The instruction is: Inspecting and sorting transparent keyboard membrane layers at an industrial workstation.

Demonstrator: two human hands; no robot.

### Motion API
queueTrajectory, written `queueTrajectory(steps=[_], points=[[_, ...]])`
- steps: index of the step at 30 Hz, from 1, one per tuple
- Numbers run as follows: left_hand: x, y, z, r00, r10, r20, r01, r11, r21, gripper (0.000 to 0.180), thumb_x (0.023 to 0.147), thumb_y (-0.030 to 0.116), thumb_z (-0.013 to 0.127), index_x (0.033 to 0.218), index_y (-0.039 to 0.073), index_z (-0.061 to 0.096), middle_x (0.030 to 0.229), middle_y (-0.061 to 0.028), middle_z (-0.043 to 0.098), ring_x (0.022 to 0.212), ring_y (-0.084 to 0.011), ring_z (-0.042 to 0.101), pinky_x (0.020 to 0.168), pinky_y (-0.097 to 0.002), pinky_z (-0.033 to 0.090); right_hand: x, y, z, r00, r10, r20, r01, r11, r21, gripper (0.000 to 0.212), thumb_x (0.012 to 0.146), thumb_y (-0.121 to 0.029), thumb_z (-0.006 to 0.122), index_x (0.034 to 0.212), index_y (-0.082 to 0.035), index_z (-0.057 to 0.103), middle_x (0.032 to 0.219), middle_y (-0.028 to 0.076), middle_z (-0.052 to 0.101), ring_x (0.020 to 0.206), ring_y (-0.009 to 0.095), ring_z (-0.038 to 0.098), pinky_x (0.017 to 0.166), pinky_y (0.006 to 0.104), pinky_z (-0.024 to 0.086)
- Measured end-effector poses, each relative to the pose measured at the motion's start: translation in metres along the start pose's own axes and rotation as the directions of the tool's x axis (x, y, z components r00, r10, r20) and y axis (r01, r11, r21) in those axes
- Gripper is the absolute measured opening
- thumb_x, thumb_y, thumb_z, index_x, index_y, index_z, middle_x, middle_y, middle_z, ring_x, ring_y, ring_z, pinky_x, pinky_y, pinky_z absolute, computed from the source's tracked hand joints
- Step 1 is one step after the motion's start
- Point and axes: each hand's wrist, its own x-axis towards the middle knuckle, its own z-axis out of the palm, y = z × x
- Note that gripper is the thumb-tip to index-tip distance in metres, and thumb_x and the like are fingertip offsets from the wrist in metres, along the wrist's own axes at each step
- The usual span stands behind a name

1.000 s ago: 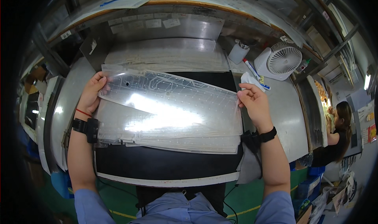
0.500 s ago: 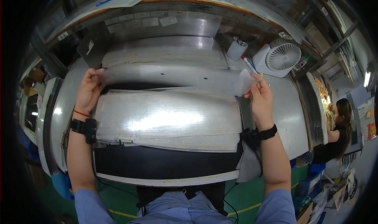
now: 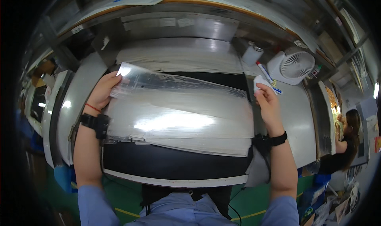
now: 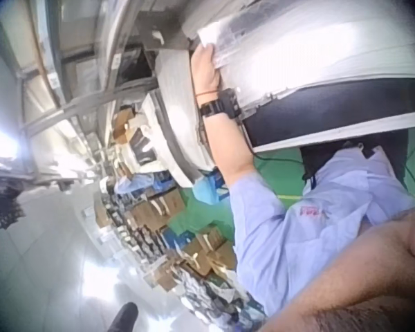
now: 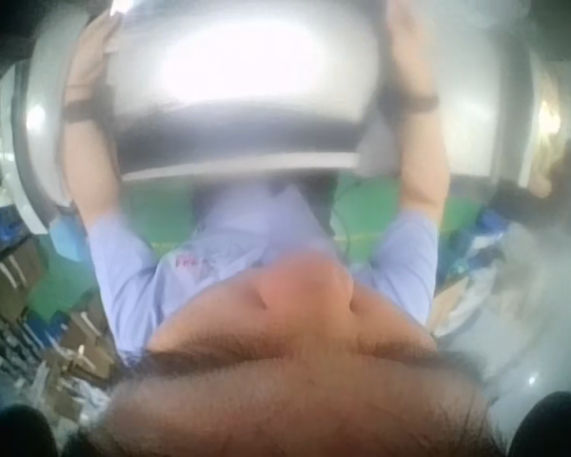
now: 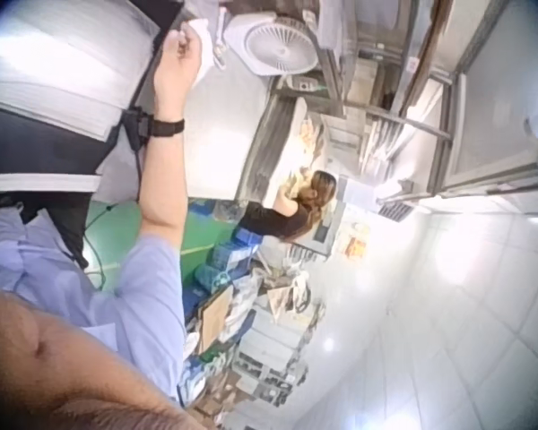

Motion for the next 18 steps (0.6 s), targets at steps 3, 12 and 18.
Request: queueTrajectory(steps=[3,12,18], points=[[0.0,0.005,0.004,1.0,0.009,-0.028,-0.009,1.0,-0.004,0.031,0.103,0.025,0.048,0.125,0.003,0.054,0.094,-0.0053,0.067,0.067,-0.0049,0.055,0.06,-0.0173,0.044,-0.002,0.0,-0.002,0.999,0.017,0.03,-0.015,0.998,-0.065,0.028,0.096,-0.013,0.06,0.121,-0.001,0.061,0.092,-0.003,0.057,0.085,0.006,0.05,0.079,0.0207,0.041],[0.002,0.002,0.0,0.975,0.103,-0.196,-0.166,0.927,-0.337,0.039,0.104,0.025,0.045,0.137,0.003,0.045,0.111,-0.0094,0.063,0.09,-0.0093,0.064,0.066,-0.0144,0.051,-0.004,-0.005,0.005,0.994,-0.011,0.113,0.036,0.973,-0.226,0.028,0.097,-0.015,0.057,0.12,0.0,0.062,0.1,0.001,0.06,0.092,0.01,0.053,0.085,0.0242,0.043],[0.009,-0.004,-0.006,0.976,0.09,-0.2,-0.162,0.912,-0.376,0.039,0.104,0.021,0.045,0.135,-0.003,0.044,0.118,-0.0154,0.059,0.102,-0.0197,0.063,0.085,-0.025,0.055,-0.004,0.002,0.001,0.935,-0.186,0.301,0.309,0.843,-0.44,0.023,0.094,-0.01,0.06,0.113,0.0,0.064,0.103,0.005,0.061,0.096,0.013,0.055,0.087,0.025,0.043]])
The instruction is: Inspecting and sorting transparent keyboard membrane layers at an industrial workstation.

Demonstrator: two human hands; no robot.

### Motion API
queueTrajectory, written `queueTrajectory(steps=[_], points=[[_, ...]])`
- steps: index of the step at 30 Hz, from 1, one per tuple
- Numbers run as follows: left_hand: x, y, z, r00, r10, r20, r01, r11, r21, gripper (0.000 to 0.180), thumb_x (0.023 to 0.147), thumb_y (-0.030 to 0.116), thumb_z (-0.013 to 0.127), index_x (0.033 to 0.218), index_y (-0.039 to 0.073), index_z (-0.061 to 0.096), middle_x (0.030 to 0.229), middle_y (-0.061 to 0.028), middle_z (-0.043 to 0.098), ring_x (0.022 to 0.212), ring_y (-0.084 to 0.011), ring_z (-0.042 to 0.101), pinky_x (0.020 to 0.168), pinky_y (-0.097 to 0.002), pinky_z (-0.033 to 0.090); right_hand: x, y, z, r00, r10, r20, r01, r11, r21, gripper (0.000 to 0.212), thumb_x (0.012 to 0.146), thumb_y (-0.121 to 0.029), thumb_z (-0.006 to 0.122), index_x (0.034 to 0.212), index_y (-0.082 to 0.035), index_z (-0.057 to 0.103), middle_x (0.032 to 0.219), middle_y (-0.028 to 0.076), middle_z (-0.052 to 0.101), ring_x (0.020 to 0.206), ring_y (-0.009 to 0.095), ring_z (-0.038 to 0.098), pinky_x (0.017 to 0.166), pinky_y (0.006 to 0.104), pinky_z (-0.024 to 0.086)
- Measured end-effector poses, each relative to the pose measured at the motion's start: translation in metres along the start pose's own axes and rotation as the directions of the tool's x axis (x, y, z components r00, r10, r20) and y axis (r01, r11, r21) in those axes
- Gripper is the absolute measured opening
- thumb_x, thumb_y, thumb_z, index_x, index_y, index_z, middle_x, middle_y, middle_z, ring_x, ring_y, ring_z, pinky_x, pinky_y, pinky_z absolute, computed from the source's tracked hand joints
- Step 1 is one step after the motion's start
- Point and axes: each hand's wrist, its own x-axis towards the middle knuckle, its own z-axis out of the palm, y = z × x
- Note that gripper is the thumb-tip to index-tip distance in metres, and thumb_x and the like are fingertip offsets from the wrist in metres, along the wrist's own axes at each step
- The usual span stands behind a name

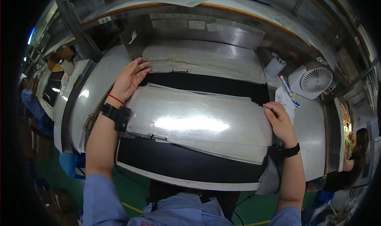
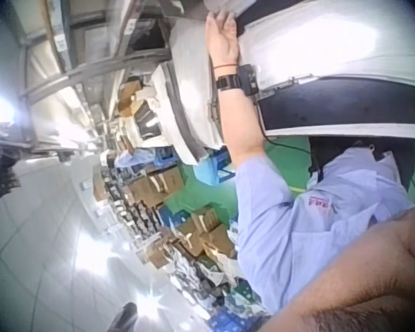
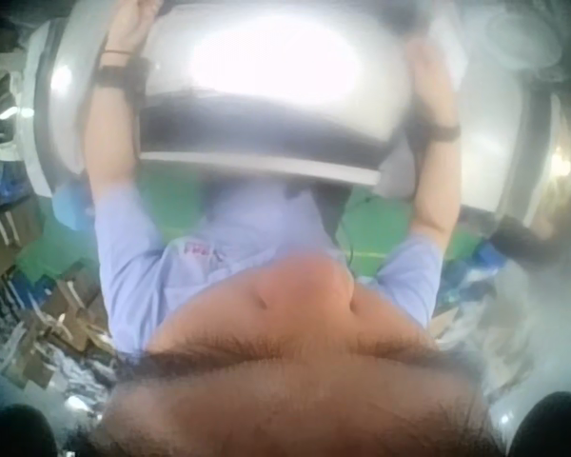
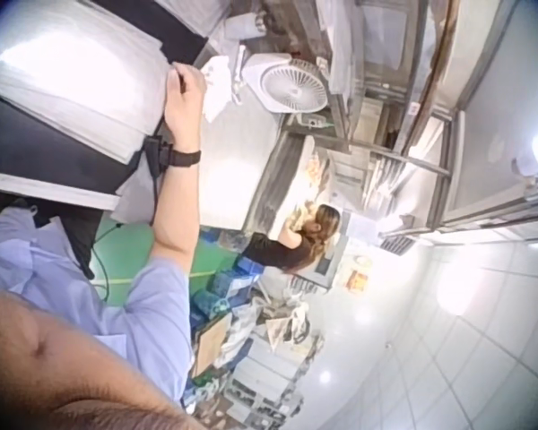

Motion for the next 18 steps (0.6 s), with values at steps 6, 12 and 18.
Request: queueTrajectory(steps=[6,12,18], points=[[0.0,-0.001,-0.005,0.997,-0.052,0.048,0.045,0.991,0.127,0.036,0.104,0.022,0.046,0.131,-0.002,0.047,0.114,-0.013,0.061,0.095,-0.0167,0.063,0.082,-0.0248,0.054,0.001,-0.023,-0.001,0.983,0.134,-0.122,-0.093,0.952,0.293,0.016,0.094,-0.009,0.061,0.106,0.001,0.065,0.092,0.001,0.062,0.081,0.009,0.054,0.075,0.0219,0.043],[-0.005,0.001,0.004,0.995,-0.077,0.067,0.062,0.978,0.197,0.036,0.104,0.024,0.045,0.129,-0.001,0.049,0.112,-0.011,0.063,0.094,-0.0154,0.063,0.085,-0.0257,0.053,0.001,-0.019,-0.004,0.956,0.241,-0.168,-0.143,0.88,0.452,0.016,0.098,-0.014,0.059,0.106,-0.001,0.064,0.078,-0.005,0.056,0.065,0.002,0.045,0.058,0.018,0.034],[-0.006,0.001,0.004,0.994,-0.086,0.074,0.068,0.972,0.227,0.038,0.104,0.027,0.045,0.129,-0.001,0.05,0.112,-0.0104,0.064,0.094,-0.0148,0.063,0.086,-0.0261,0.052,0.002,-0.016,-0.002,0.931,0.28,-0.234,-0.135,0.86,0.492,0.016,0.1,-0.014,0.055,0.106,-0.002,0.062,0.077,-0.005,0.056,0.058,0.002,0.043,0.052,0.0179,0.032]])
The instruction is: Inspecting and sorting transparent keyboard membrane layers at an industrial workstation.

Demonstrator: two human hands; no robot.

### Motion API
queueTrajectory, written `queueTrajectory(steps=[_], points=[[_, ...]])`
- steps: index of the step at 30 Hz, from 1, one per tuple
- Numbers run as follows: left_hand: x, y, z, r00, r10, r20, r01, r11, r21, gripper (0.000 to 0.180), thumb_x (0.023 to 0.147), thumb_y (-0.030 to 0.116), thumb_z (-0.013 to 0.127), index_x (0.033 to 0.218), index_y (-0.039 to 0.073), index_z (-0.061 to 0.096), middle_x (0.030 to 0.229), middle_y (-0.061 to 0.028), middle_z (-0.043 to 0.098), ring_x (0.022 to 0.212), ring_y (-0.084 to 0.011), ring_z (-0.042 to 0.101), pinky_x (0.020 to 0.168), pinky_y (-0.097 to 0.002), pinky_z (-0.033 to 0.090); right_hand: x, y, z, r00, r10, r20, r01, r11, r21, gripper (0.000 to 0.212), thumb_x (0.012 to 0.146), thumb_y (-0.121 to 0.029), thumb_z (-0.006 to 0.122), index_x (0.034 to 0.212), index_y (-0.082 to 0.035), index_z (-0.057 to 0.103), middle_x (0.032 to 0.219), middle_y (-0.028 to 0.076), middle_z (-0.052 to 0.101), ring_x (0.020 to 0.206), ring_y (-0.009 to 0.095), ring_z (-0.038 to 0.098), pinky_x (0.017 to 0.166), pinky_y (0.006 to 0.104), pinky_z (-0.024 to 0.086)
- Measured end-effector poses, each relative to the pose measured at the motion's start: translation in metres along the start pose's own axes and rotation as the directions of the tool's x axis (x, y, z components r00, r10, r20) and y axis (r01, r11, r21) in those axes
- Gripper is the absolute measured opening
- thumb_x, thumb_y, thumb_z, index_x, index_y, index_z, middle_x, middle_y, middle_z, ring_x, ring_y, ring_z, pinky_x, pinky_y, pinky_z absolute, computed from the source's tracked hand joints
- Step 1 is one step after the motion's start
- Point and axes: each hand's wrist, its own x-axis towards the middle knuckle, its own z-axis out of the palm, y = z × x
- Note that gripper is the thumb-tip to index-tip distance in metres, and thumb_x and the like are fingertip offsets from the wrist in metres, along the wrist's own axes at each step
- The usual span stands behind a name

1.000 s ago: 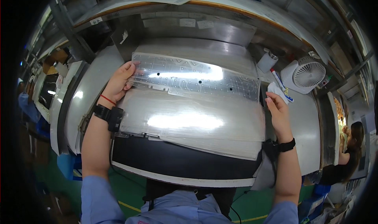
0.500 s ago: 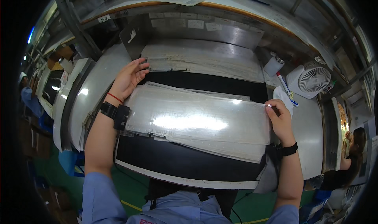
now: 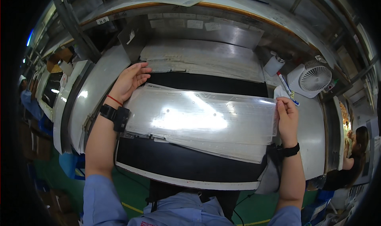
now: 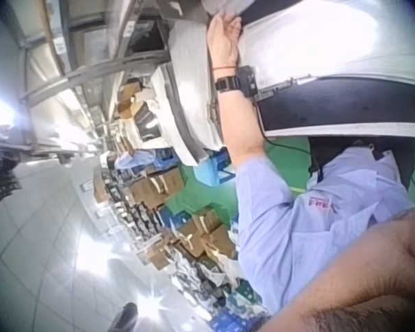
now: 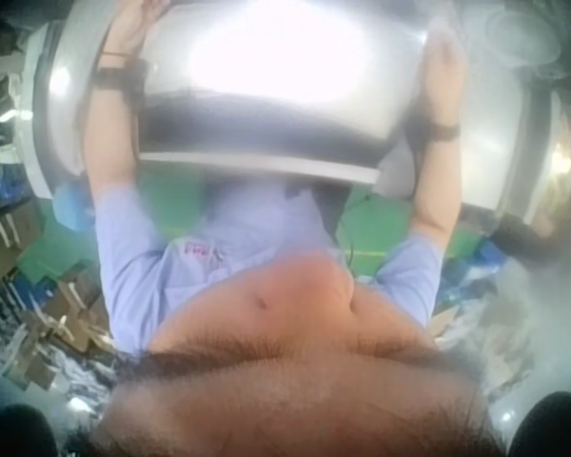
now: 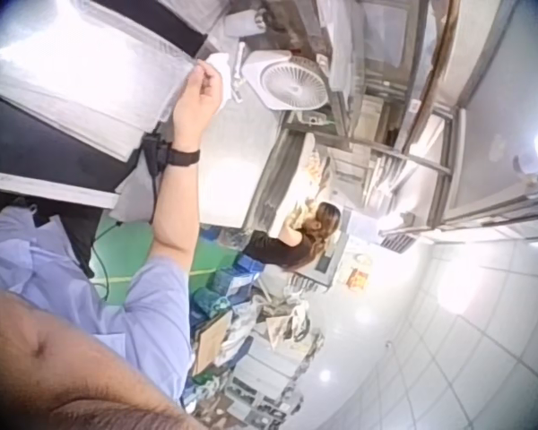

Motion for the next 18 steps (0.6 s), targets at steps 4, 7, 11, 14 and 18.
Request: queueTrajectory(steps=[4,7,11,14,18], points=[[-0.002,0.004,0.005,1.0,-0.016,-0.001,0.016,0.999,0.044,0.038,0.104,0.03,0.045,0.126,-0.001,0.053,0.102,-0.0066,0.066,0.088,-0.0125,0.062,0.083,-0.0256,0.051,0.001,-0.005,-0.002,0.996,0.032,-0.082,-0.025,0.997,0.076,0.016,0.1,-0.015,0.054,0.105,-0.002,0.061,0.078,-0.002,0.058,0.053,0.002,0.043,0.047,0.0181,0.032],[-0.005,0.005,0.011,0.995,-0.038,0.088,0.031,0.997,0.076,0.034,0.103,0.03,0.046,0.114,0.002,0.061,0.09,-0.0017,0.066,0.078,-0.0083,0.058,0.074,-0.0233,0.047,-0.001,-0.006,-0.001,0.99,0.048,-0.134,-0.028,0.988,0.15,0.017,0.1,-0.016,0.054,0.107,-0.001,0.06,0.08,0.0,0.059,0.051,0.003,0.044,0.045,0.0186,0.033],[-0.004,-0.002,-0.002,0.99,-0.06,0.129,-0.001,0.903,0.429,0.023,0.1,0.024,0.053,0.093,0.006,0.065,0.083,0.0025,0.064,0.069,-0.0039,0.047,0.066,-0.0199,0.039,-0.002,-0.01,0.006,0.983,0.105,-0.151,-0.076,0.98,0.182,0.018,0.101,-0.017,0.054,0.108,-0.002,0.059,0.081,0.001,0.061,0.053,0.004,0.047,0.047,0.0183,0.036],[-0.004,0.003,0.017,0.99,-0.07,0.122,0.018,0.924,0.382,0.021,0.1,0.023,0.053,0.093,0.007,0.064,0.083,0.0026,0.064,0.069,-0.0037,0.048,0.066,-0.0199,0.04,-0.002,-0.001,-0.001,0.988,0.089,-0.129,-0.063,0.979,0.192,0.023,0.102,-0.02,0.052,0.113,-0.001,0.059,0.082,0.003,0.063,0.057,0.005,0.051,0.049,0.018,0.039],[0.0,-0.003,0.003,0.999,0.016,0.051,-0.029,0.965,0.259,0.017,0.1,0.024,0.056,0.102,0.007,0.06,0.087,0.0029,0.064,0.075,-0.0037,0.055,0.069,-0.018,0.044,-0.002,-0.01,0.006,0.987,0.159,-0.016,-0.152,0.965,0.214,0.031,0.103,-0.024,0.049,0.122,-0.001,0.056,0.084,0.005,0.065,0.06,0.006,0.053,0.052,0.0186,0.041]])
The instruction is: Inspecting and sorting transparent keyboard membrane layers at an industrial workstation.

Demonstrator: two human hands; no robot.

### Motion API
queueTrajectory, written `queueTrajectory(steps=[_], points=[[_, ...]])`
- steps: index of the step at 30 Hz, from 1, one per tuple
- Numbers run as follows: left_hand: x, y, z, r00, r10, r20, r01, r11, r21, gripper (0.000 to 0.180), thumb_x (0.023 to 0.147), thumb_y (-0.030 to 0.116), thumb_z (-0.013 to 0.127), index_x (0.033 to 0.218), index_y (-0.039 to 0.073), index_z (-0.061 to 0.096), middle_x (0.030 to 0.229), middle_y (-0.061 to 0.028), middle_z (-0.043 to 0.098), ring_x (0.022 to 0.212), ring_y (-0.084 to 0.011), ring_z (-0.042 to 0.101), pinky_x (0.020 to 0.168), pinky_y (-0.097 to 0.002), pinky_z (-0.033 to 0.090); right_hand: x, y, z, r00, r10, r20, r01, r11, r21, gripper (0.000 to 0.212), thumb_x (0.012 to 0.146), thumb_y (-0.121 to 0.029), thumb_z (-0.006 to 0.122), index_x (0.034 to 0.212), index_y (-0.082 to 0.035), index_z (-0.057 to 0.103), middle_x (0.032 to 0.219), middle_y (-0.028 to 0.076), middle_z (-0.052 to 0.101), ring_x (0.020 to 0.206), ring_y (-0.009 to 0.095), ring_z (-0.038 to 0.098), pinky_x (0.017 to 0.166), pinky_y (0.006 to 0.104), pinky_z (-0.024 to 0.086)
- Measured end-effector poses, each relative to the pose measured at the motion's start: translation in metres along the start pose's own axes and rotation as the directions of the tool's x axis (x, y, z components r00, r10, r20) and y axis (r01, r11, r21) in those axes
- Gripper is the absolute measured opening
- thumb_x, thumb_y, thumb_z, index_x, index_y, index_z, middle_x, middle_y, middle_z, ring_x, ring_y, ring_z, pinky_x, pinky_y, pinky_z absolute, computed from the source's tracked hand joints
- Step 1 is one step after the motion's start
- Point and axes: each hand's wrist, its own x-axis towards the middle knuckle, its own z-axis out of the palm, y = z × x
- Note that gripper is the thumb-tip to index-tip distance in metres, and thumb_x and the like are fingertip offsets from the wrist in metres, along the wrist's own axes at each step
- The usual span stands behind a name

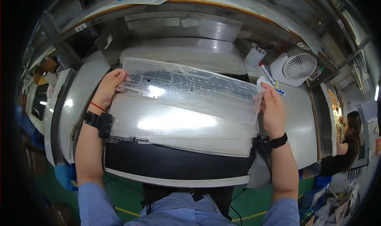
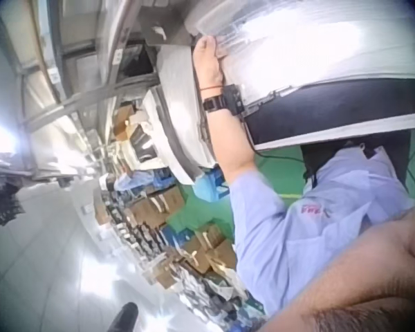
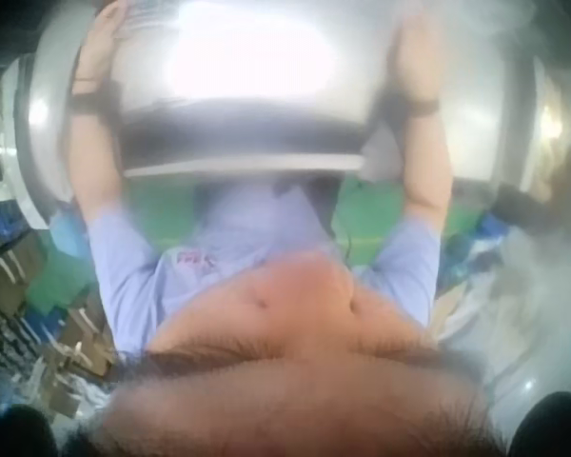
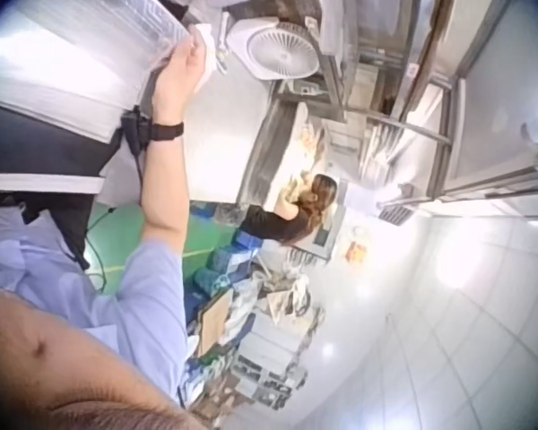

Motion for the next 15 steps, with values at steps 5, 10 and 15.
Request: queueTrajectory(steps=[5,10,15], points=[[0.005,-0.008,-0.006,0.999,-0.007,-0.032,0.005,0.997,-0.071,0.017,0.101,0.021,0.053,0.104,0.007,0.06,0.088,0.0009,0.063,0.068,-0.0033,0.051,0.063,-0.0181,0.041,0.002,0.002,-0.006,0.998,0.035,0.049,-0.033,0.998,-0.049,0.025,0.101,-0.022,0.052,0.112,-0.001,0.061,0.079,0.002,0.064,0.059,0.005,0.053,0.053,0.018,0.04],[0.007,-0.009,-0.009,1.0,-0.001,-0.002,0.0,0.997,-0.081,0.018,0.101,0.022,0.052,0.105,0.007,0.06,0.087,0.0018,0.061,0.071,-0.0037,0.052,0.065,-0.0184,0.041,0.0,0.001,-0.006,0.996,0.026,0.084,-0.017,0.995,-0.101,0.018,0.099,-0.019,0.056,0.1,-0.002,0.064,0.072,-0.001,0.06,0.058,0.005,0.052,0.053,0.0185,0.039],[0.006,-0.011,-0.006,0.999,0.024,-0.033,-0.029,0.988,-0.154,0.019,0.102,0.024,0.05,0.107,0.008,0.06,0.094,0.0017,0.061,0.081,-0.0054,0.054,0.071,-0.0197,0.042,0.001,0.001,-0.004,0.998,-0.005,0.062,0.009,0.997,-0.076,0.016,0.099,-0.017,0.057,0.099,-0.002,0.063,0.068,-0.002,0.057,0.057,0.005,0.05,0.053,0.019,0.038]])
